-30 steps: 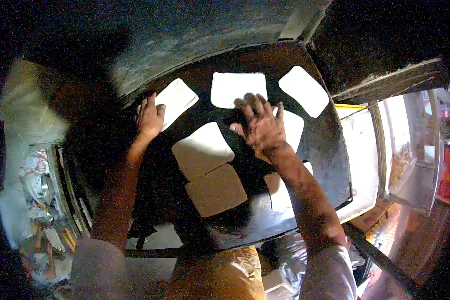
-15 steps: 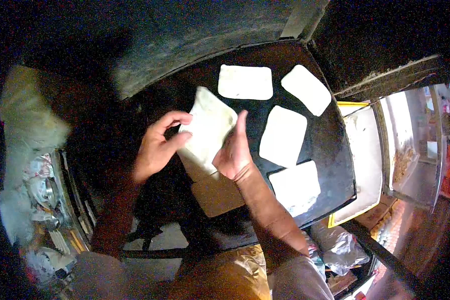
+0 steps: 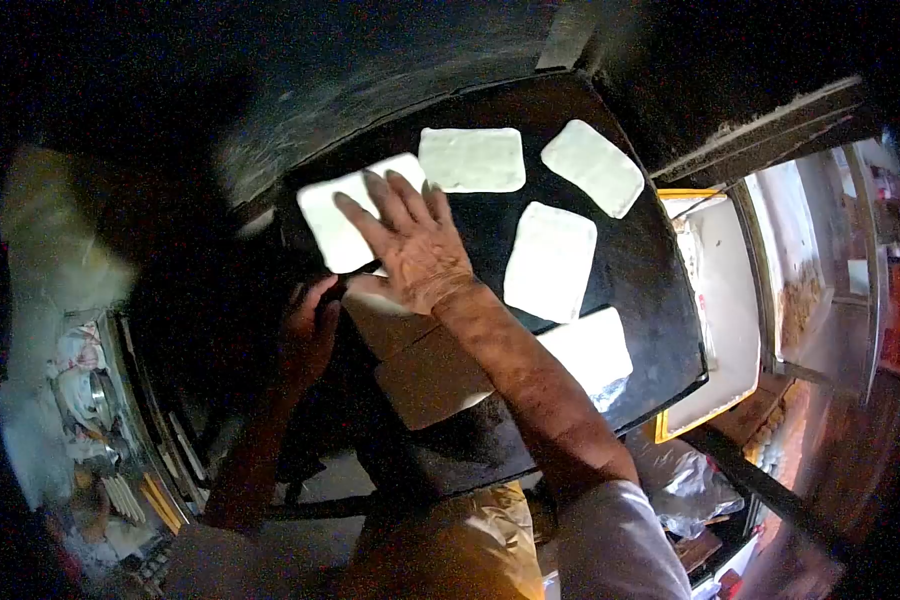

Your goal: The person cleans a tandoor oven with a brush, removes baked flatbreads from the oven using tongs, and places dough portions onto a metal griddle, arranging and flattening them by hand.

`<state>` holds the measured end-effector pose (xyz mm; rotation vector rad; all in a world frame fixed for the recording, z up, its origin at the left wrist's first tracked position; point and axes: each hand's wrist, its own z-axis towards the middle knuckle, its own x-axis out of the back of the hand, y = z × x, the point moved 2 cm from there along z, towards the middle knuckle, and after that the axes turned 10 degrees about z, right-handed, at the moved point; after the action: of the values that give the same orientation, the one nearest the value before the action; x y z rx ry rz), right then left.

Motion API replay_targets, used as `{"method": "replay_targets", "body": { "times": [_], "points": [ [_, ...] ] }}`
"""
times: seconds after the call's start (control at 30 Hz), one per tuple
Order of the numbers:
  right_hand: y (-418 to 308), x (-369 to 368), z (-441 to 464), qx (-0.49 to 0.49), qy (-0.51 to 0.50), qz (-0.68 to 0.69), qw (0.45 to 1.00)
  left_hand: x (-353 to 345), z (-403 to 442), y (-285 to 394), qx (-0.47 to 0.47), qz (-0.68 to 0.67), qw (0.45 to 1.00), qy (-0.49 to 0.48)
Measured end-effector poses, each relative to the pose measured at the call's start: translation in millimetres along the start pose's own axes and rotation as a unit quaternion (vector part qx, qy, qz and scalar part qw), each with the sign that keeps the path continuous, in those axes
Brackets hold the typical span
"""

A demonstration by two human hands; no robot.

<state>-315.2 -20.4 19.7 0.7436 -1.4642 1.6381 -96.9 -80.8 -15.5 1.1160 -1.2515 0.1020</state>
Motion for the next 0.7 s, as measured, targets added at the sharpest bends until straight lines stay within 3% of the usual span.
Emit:
{"method": "replay_targets", "body": {
  "times": [0.03, 0.07, 0.1, 0.2, 0.3, 0.33, 0.37, 0.5, 0.7],
  "points": [
    [13, -12, -14, -0.020, 0.011, -0.066, 0.998, 0, 1, 2, -0.034, 0.073, 0.997, 0.013],
    [21, -4, -27, -0.058, 0.031, -0.038, 0.997, 0, 1, 5, -0.063, 0.144, 0.987, 0.028],
    [31, 4, -42, -0.092, 0.046, -0.009, 0.995, -2, 0, 8, -0.058, 0.141, 0.988, 0.030],
    [53, 39, -99, -0.153, 0.070, -0.040, 0.985, -15, 4, 28, -0.174, 0.248, 0.953, -0.020],
    [68, 43, -152, -0.158, 0.045, -0.119, 0.979, -32, 8, 41, -0.174, 0.242, 0.954, -0.014],
    [73, 41, -163, -0.198, -0.028, -0.156, 0.967, -41, 17, 38, -0.100, 0.239, 0.965, -0.043],
    [74, 40, -164, -0.204, -0.014, -0.149, 0.967, -44, 27, 36, -0.054, 0.254, 0.964, -0.060],
    [79, 36, -143, -0.255, 0.014, -0.127, 0.959, -36, 47, 32, -0.040, 0.296, 0.954, -0.037],
    [86, 54, -148, -0.303, -0.065, -0.159, 0.937, -35, 37, 20, -0.034, 0.291, 0.956, -0.023]
  ]
}}
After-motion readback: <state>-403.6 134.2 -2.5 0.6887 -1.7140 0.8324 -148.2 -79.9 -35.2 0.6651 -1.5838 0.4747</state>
